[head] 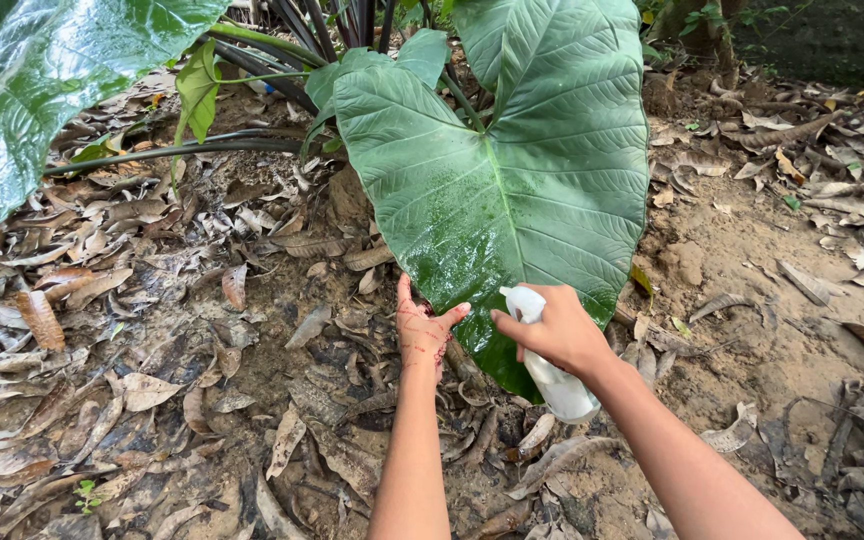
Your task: The person sprays water from a bottle onto the large green leaves of a plant and wipes them by hand.
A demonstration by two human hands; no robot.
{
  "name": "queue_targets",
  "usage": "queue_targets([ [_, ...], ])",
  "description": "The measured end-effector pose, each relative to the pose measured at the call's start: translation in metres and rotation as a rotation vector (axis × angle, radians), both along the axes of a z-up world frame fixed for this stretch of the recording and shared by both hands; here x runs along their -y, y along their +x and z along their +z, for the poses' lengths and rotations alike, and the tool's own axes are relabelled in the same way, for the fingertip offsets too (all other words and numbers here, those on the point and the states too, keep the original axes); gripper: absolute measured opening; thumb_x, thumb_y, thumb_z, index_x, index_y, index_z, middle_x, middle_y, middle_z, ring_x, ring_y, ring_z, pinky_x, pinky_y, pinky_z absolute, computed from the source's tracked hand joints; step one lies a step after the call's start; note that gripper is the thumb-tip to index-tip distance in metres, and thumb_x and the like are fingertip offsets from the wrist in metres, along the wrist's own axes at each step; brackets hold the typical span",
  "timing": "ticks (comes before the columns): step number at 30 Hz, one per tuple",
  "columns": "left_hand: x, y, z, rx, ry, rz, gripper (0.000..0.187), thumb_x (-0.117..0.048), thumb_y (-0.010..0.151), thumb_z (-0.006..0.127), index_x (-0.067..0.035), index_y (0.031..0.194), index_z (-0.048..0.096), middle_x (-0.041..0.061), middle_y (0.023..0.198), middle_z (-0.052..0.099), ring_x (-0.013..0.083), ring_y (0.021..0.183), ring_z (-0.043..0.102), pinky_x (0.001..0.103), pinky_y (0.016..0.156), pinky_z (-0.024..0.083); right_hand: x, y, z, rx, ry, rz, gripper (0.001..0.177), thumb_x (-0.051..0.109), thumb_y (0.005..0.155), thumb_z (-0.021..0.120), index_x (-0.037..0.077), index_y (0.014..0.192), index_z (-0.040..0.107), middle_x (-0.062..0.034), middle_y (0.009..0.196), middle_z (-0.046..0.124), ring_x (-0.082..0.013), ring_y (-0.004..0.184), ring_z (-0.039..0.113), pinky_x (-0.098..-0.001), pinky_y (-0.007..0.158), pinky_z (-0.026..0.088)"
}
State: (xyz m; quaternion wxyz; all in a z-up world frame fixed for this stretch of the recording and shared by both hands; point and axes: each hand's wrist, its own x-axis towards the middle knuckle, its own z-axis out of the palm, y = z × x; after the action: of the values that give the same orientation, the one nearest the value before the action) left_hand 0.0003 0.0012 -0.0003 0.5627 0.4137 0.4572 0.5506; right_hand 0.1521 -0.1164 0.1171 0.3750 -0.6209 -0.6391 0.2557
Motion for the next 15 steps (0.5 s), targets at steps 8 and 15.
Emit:
queue_targets([
  [8,0.000,0.000,-0.003,0.073,0.043,-0.005,0.122,0.005,0.062,0.088,-0.025,0.161,0.023,0.018,0.146,0.054,0.0257,0.122,0.059,0.042,0.099,0.051,0.006,0.008,0.001,0.061,-0.040,0.045,0.031,0.030,0.082,0.075,0.000,0.079,0.069,-0.0094,0.060,0.071,-0.0157,0.048,0.070,-0.0323,0.050,0.055],
  [15,0.005,-0.002,0.005,0.142,0.061,-0.034,0.121,0.004,0.060,0.086,-0.025,0.160,0.024,0.021,0.146,0.057,0.0295,0.122,0.061,0.043,0.098,0.052,0.008,0.014,-0.003,0.041,-0.002,0.034,0.028,0.028,0.082,0.074,0.000,0.081,0.069,-0.0100,0.062,0.072,-0.0172,0.047,0.071,-0.0329,0.049,0.056],
])
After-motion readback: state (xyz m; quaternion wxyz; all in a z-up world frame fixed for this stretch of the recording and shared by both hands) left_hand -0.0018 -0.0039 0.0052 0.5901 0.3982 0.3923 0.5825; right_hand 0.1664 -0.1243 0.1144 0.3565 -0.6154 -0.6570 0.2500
